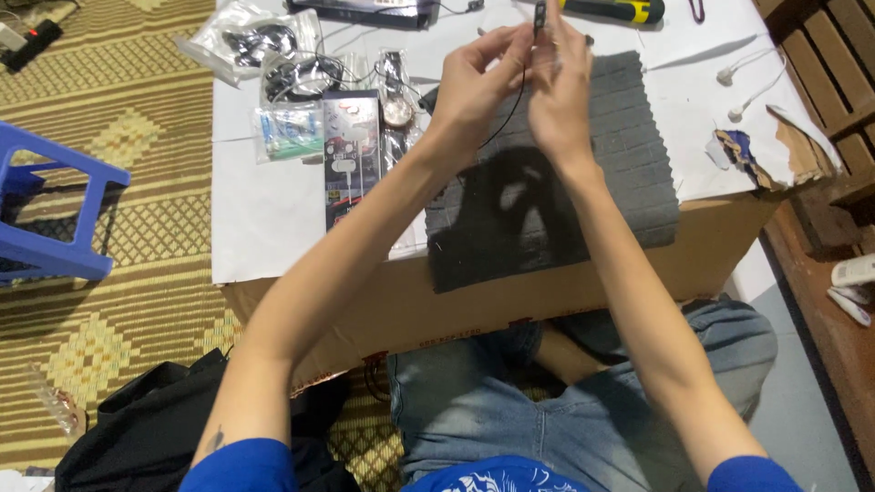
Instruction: Assembling small electronic components by applying glue and joining parts together
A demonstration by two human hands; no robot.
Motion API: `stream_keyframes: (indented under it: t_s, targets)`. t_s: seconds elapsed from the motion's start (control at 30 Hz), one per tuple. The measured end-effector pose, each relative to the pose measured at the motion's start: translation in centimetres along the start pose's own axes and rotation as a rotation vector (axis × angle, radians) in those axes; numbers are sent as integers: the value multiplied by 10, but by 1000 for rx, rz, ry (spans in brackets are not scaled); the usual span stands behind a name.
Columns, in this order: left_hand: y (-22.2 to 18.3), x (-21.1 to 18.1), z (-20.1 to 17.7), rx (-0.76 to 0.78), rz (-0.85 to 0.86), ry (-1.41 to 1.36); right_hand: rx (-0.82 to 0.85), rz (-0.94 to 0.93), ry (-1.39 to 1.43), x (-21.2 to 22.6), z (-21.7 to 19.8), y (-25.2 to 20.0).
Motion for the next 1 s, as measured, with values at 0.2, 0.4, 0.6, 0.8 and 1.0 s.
stream_keyframes:
  t_s: [0.2, 0.4, 0.6, 0.8, 1.0]
  targets:
    - [14, 17, -16, -158, -247, -1, 142, -70, -221, -3, -4, 8]
    - [24, 17, -44, -168, 172, 416, 661, -17, -123, 73, -146, -46]
    - [17, 14, -39, -90, 259, 537, 1350, 563, -728, -45, -202, -199]
    - [23, 29, -39, -120, 69, 458, 917, -35, -919, -95, -200, -287]
    - [14, 2, -39, -137, 85, 417, 969, -67, -1093, -102, -201, -314]
Point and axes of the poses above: each hand's wrist, its own y-axis towards the middle knuckle, its own z-axis out of the palm, x = y × z, the point moved 2 cm from there along y, towards the middle knuckle, and after that the axes turned 1 degree about -x, right-handed, at the moved point
